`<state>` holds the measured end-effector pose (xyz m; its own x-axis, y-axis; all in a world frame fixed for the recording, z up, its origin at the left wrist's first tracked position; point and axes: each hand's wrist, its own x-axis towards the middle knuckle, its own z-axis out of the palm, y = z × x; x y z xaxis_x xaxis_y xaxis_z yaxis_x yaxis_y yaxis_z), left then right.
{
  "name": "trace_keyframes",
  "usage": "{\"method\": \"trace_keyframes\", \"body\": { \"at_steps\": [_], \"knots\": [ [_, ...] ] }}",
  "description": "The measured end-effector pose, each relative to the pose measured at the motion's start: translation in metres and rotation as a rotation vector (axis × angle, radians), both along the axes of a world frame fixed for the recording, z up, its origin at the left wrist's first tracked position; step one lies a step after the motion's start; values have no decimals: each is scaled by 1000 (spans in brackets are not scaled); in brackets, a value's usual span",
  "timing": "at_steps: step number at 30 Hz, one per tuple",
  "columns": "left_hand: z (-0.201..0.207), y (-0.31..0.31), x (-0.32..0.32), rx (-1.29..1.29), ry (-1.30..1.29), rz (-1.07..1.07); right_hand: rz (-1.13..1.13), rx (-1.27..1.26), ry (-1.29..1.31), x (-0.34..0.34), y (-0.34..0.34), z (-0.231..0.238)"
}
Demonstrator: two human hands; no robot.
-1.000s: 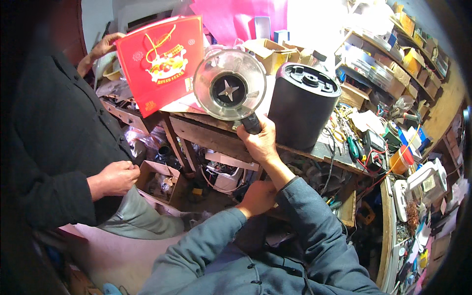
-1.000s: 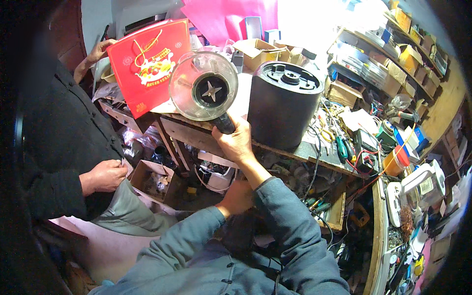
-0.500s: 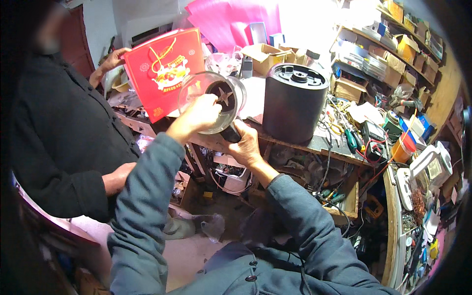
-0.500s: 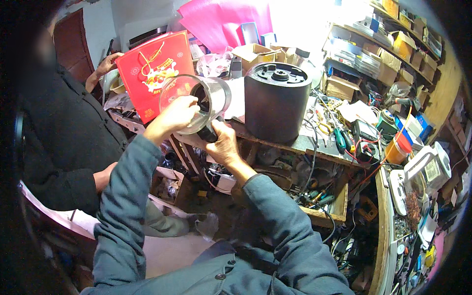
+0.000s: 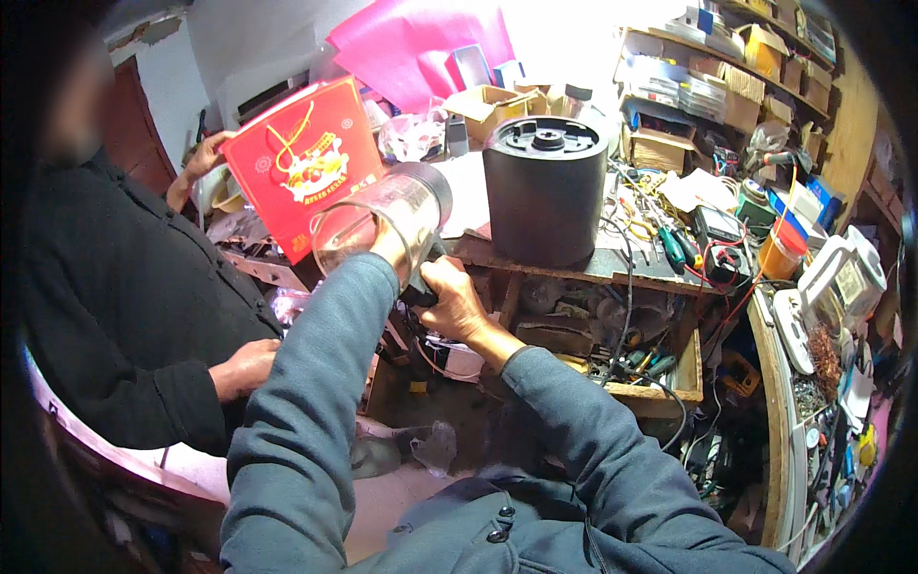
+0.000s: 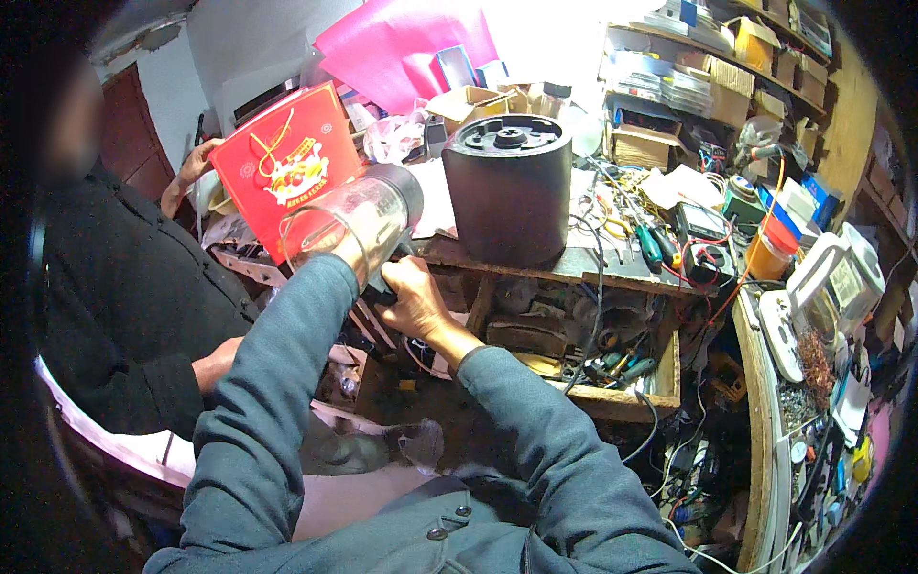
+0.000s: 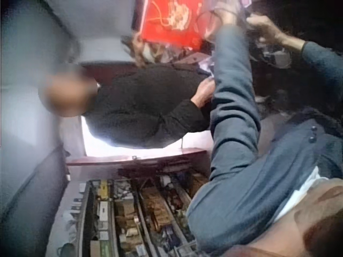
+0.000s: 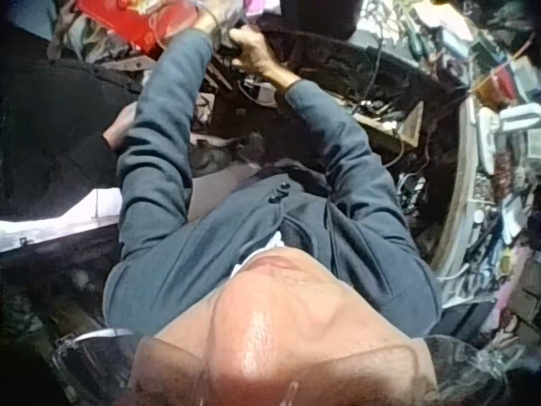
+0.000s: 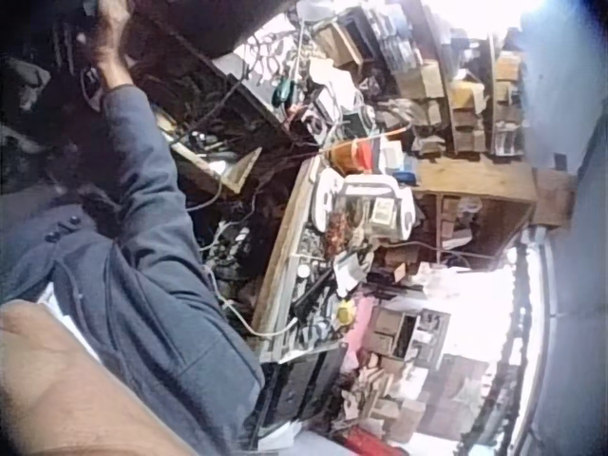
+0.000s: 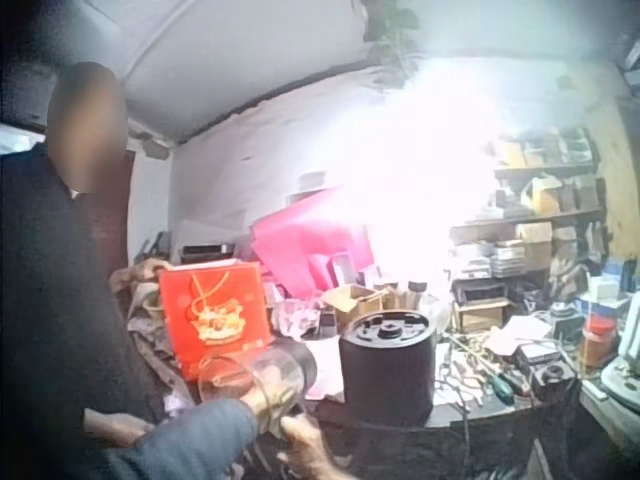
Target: The person assembles a black electric kettle by attaching the glass jug to the base, connecting the power cord, and testing the unit by pressing buttons on the control panel. The person then disassembles the kettle by removing the jug and unplugging the cord.
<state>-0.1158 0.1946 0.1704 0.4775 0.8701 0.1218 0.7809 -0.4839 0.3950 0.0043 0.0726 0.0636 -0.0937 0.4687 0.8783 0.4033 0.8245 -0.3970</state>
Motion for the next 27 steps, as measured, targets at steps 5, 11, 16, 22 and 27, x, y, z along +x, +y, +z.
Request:
{"method": "trace_keyframes", "body": {
  "at_steps": [5, 11, 16, 22, 27],
  "knots": [
    [-10, 13, 23, -103, -158, 48, -44, -19, 29, 12, 7, -2],
    [-14, 18, 20, -266, -355, 136, -54, -69, 39, 14, 3, -1],
    [-8, 14, 4, -396, -538, 237, 11, -52, 27, 3, 1, 1],
    [-6, 23, 18, -507, -696, 276, -30, -59, 22, 13, 7, -2],
    [-6, 20, 13, -551, -800, 319, -39, -53, 19, 12, 5, -2]
  ]
}}
